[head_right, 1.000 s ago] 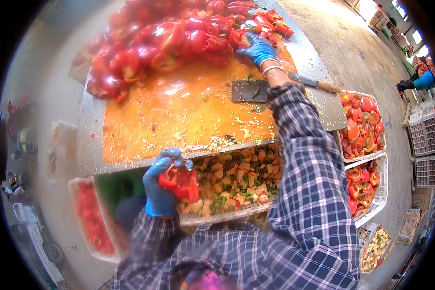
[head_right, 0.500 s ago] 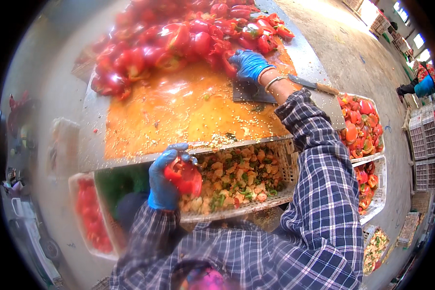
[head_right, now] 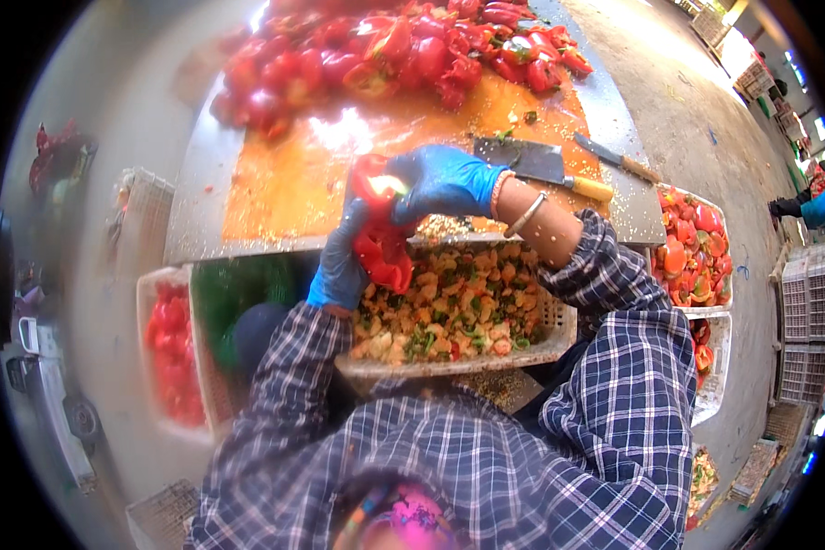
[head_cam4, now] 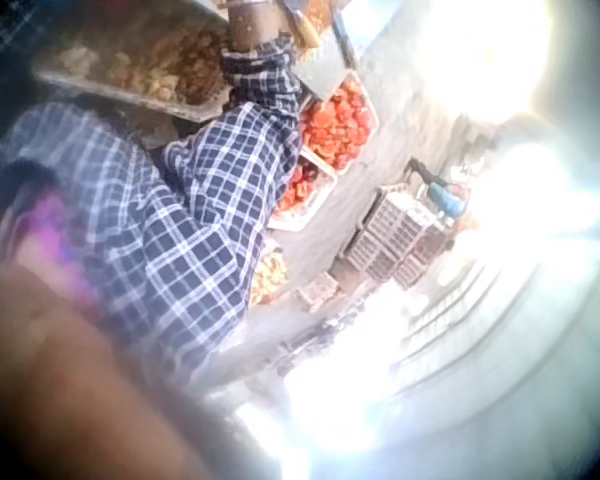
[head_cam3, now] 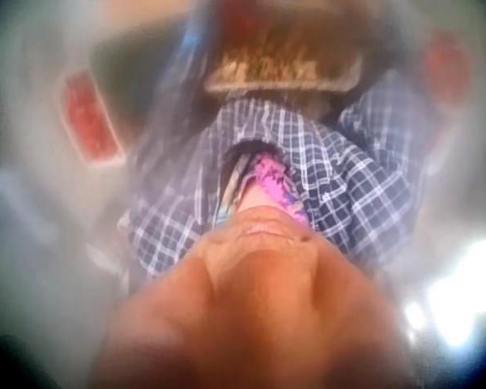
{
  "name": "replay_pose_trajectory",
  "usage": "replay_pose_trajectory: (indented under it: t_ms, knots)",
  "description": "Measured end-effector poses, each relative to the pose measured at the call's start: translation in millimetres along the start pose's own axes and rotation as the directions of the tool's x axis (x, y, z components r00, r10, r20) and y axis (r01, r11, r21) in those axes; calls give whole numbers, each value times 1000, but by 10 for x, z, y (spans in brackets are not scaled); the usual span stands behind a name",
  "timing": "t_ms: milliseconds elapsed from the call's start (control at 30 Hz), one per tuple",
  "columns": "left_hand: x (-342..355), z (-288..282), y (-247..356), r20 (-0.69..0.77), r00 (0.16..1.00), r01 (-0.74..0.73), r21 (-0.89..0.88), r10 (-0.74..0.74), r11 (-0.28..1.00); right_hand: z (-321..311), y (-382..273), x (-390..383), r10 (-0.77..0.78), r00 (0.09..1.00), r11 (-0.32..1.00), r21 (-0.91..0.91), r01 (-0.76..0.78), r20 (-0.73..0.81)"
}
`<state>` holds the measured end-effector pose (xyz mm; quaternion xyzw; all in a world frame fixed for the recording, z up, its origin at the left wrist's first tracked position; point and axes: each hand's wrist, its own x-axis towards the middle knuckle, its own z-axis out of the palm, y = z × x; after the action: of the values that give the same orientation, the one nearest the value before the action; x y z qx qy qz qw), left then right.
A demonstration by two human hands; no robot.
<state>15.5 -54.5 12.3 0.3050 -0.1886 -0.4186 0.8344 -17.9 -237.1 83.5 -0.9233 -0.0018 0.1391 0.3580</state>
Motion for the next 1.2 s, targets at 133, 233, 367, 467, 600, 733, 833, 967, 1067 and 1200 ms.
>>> replay_pose_trajectory:
  t_ms: [133, 233, 367, 467, 600, 733, 833, 967, 1067, 1200]
  knots:
    - [-207, 136, 83, 83, 991, 111, -113, -102, 987, 207, 33, -318, -112, 991, 775, 630, 41, 74]
    - [-272, 217, 50, 119, 982, 154, -42, -148, 987, 373, 222, -523, -21, 995, 613, 787, -69, 103]
    - [-292, 156, -125, 89, 977, 201, -78, -194, 977, 843, 326, -528, 45, 973, 768, 631, 112, -228]
    - [-312, 142, -146, 33, 977, 211, -145, -209, 967, 944, 117, -458, -40, 793, 992, -119, -42, -608]
    - [-224, 15, -320, -11, 979, 199, -191, -205, 961, 1038, 286, -323, 114, 633, 990, 141, -7, -766]
    - [-252, -29, -326, -14, 988, 148, -189, -154, 971, 780, 394, -465, 320, 853, 178, 910, 374, -413]
    - [-184, -211, -374, -10, 986, 164, -176, -168, 971, 806, 472, -571, 189, 915, -40, 928, 371, -358]
    - [-171, -286, -384, -49, 987, 139, -175, -150, 975, 801, 456, -787, 197, 906, -145, 903, 405, -374]
    - [-154, -413, -400, -42, 985, 153, -201, -164, 968, 758, 499, -921, 217, 899, -60, 914, 401, -380]
    - [-223, -378, -403, -34, 989, 136, -217, -146, 967, 740, 432, -922, 213, 894, 261, 904, 338, -395]
